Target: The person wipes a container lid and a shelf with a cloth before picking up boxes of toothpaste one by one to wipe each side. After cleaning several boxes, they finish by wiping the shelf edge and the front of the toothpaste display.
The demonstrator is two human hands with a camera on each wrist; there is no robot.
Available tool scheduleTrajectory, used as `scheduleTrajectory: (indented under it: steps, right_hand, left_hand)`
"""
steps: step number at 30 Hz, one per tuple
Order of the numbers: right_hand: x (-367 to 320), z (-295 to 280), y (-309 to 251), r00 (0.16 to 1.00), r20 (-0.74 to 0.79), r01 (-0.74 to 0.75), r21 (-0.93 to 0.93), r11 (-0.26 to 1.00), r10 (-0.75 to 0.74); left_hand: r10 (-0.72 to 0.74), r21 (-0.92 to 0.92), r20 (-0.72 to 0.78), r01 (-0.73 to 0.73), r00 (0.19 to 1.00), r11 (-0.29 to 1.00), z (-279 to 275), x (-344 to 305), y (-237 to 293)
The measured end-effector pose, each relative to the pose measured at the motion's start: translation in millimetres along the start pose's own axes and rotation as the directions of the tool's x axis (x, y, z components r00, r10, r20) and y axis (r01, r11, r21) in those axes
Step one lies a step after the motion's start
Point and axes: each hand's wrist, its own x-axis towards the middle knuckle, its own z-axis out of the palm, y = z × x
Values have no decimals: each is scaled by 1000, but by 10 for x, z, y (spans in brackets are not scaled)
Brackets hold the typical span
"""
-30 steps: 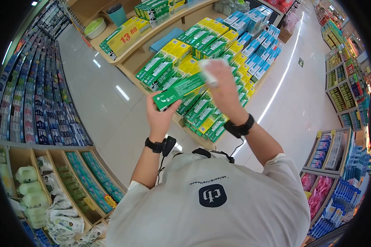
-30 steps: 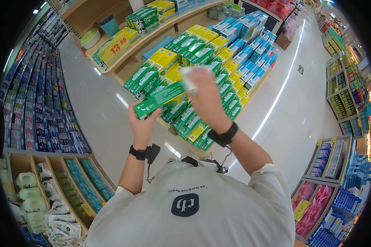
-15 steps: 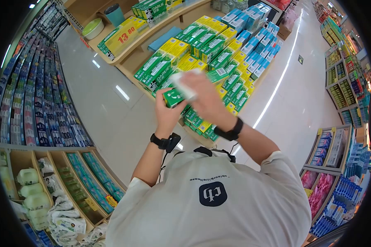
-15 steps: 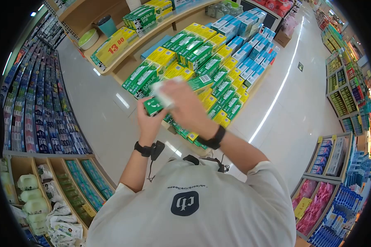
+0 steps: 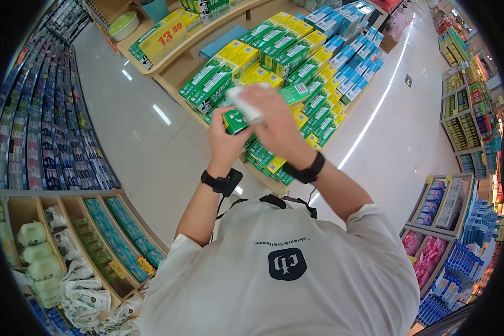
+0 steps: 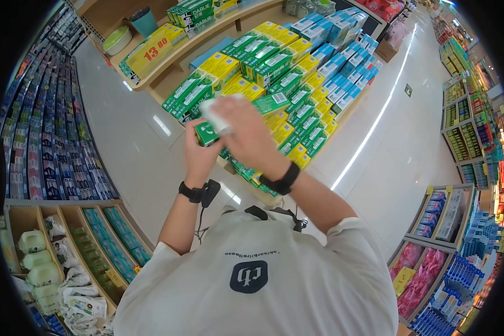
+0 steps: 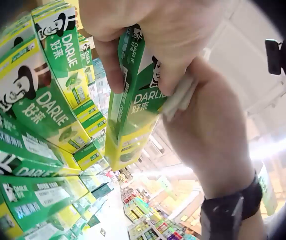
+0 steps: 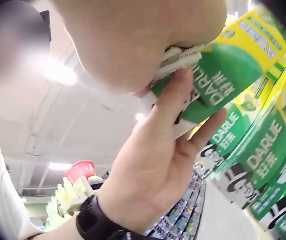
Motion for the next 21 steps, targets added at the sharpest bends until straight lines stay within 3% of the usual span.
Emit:
scheduleTrajectory:
  steps: [2, 4, 7, 9, 12, 14, 16, 18, 19, 20, 21]
  right_hand:
    - [51, 28, -266, 999, 41, 25, -20, 999, -24]
    - [66, 15, -281, 997, 70, 44, -44, 998, -41]
    - [-46, -183, 72, 999, 41, 21, -67, 998, -18]
    - [-123, -322, 410, 998, -43, -63, -241, 968, 54]
    - [-123, -282, 328, 996, 34, -83, -107, 991, 87]
    - [-115, -101, -152, 997, 37, -64, 0, 998, 64]
    - [-37, -31, -486, 980, 186, 70, 22, 997, -73]
    - [-14, -52, -433, 983, 163, 87, 11, 996, -88]
    - [-20, -79, -396, 984, 148, 102, 4, 995, -101]
    - [-56, -125, -300, 984, 148, 99, 1, 995, -98]
    - [-116, -189, -128, 996, 94, 6, -47, 999, -2]
  left_hand:
    - [22, 78, 4, -23, 1000, 997, 51, 9, -69]
    - [-50, -173, -93, 33, 994, 984, 50, -23, -62]
    - [-53, -104, -45, 48, 998, 993, -169, -91, -74]
    - [-19, -99, -29, 16, 999, 995, -237, -79, -55]
    - [28, -19, 13, -28, 1000, 999, -170, -72, 92]
    - [53, -38, 11, -53, 999, 998, -15, -95, -13]
    - [90, -56, 13, -89, 996, 994, 18, -109, -190]
    - [376, 373, 116, -391, 919, 841, -60, -120, -169]
    - [29, -130, -2, -29, 1000, 991, -14, -138, -152]
    - [29, -132, 1, -28, 1000, 991, -44, -133, -64]
    - [22, -130, -12, -24, 1000, 991, -92, -130, -4]
